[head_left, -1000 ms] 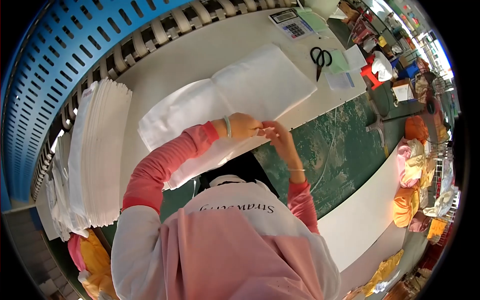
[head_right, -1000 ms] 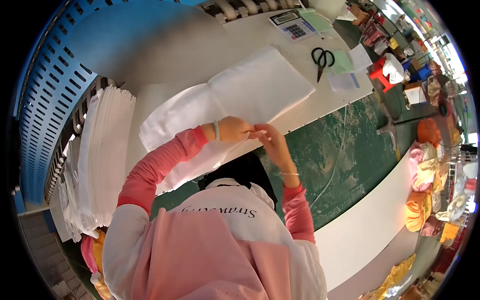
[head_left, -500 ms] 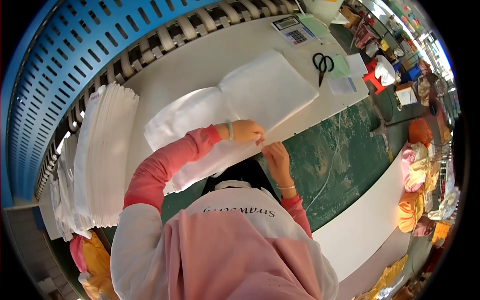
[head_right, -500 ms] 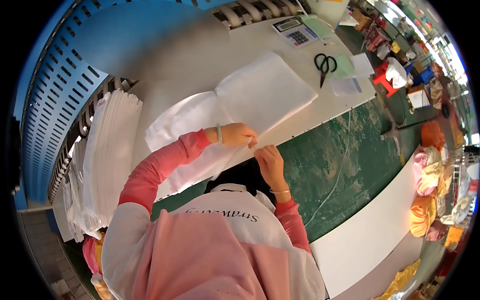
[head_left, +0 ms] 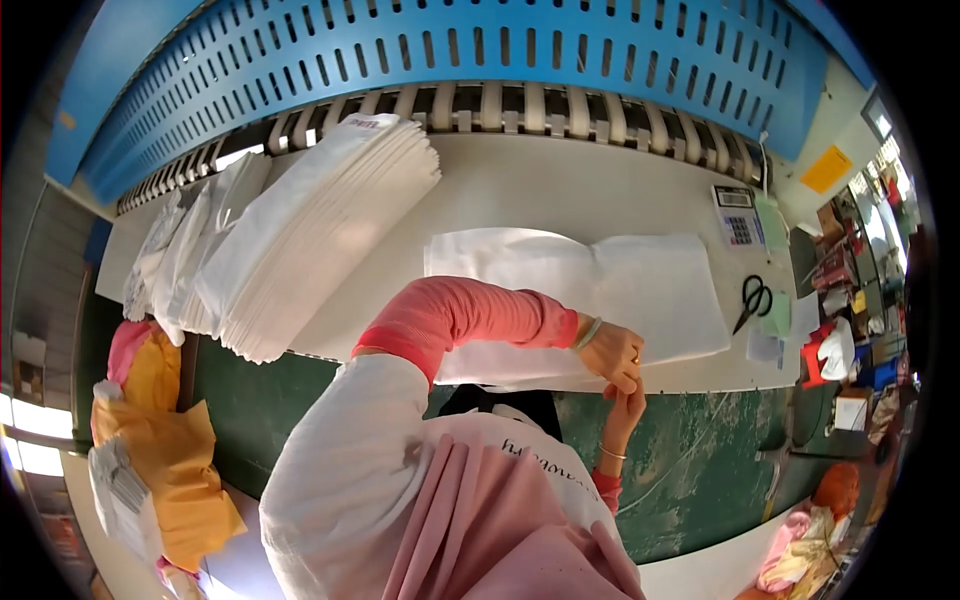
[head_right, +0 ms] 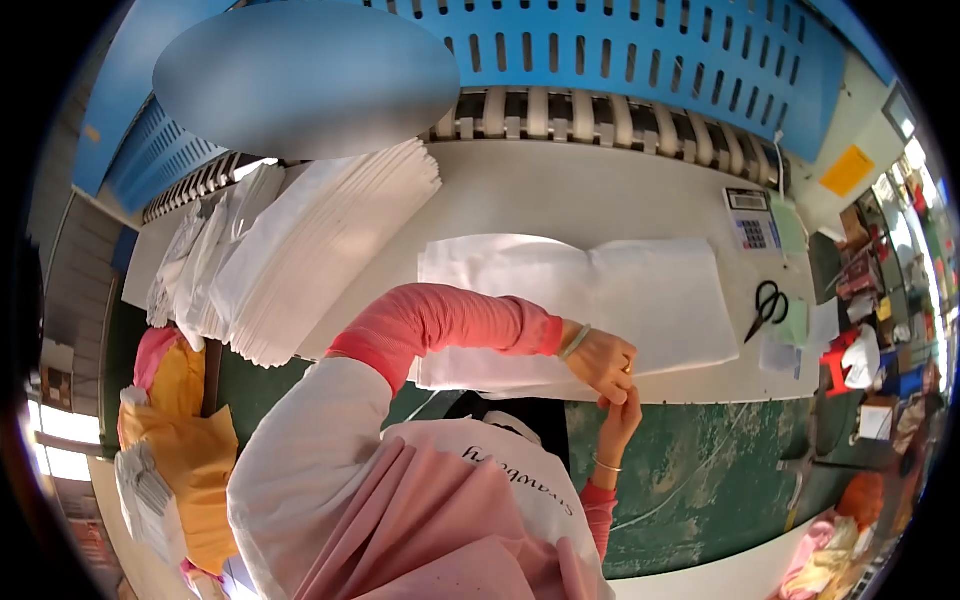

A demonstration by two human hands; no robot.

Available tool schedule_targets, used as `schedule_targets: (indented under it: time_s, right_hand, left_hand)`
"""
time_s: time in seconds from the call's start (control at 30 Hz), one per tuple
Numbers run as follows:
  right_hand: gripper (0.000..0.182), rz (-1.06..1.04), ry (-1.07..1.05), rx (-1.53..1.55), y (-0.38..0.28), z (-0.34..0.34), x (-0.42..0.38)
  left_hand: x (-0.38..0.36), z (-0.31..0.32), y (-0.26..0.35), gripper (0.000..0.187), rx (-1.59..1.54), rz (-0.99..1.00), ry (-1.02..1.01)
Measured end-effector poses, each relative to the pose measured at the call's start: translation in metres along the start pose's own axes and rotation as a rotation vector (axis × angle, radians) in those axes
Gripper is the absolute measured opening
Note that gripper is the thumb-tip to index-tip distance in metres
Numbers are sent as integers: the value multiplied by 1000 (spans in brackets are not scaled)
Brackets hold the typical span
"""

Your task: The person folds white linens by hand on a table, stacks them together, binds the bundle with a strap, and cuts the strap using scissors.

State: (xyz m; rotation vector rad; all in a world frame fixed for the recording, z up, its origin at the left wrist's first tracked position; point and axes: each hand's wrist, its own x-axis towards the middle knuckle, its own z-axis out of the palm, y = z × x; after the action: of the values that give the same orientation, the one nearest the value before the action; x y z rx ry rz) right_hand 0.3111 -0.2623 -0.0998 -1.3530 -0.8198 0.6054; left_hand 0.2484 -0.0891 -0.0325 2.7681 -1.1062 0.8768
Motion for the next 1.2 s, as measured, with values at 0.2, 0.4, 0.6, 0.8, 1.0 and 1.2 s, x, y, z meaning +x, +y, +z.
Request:
schedule_targets:
  time_s: [0.2, 0.4, 0.6, 0.8, 1.0, 1.2]
  right_hand:
    - [19, -117, -41, -452, -20, -9, 4]
    - [19, -230, -220, -705, 17, -47, 2]
    - [30, -72, -3, -668, 5, -37, -5]
    - [38, -357, 95, -700, -9, -8, 4]
    - [21, -244, 183, -536, -23, -1, 2]
    - [44, -539, 153, -810, -8, 0, -10]
  left_hand:
    - [-24, 12, 3, 10, -158, -347, -99]
    - [-64, -4, 8, 8, -455, -817, -248]
    - [-29, 18, 2, 15, -1072, -866, -10]
    - [-12, 48, 1, 12, -742, -735, -297]
    - [-16, 55, 13, 9, -614, -661, -187]
    - [-8, 42, 5, 12, -828, -792, -179]
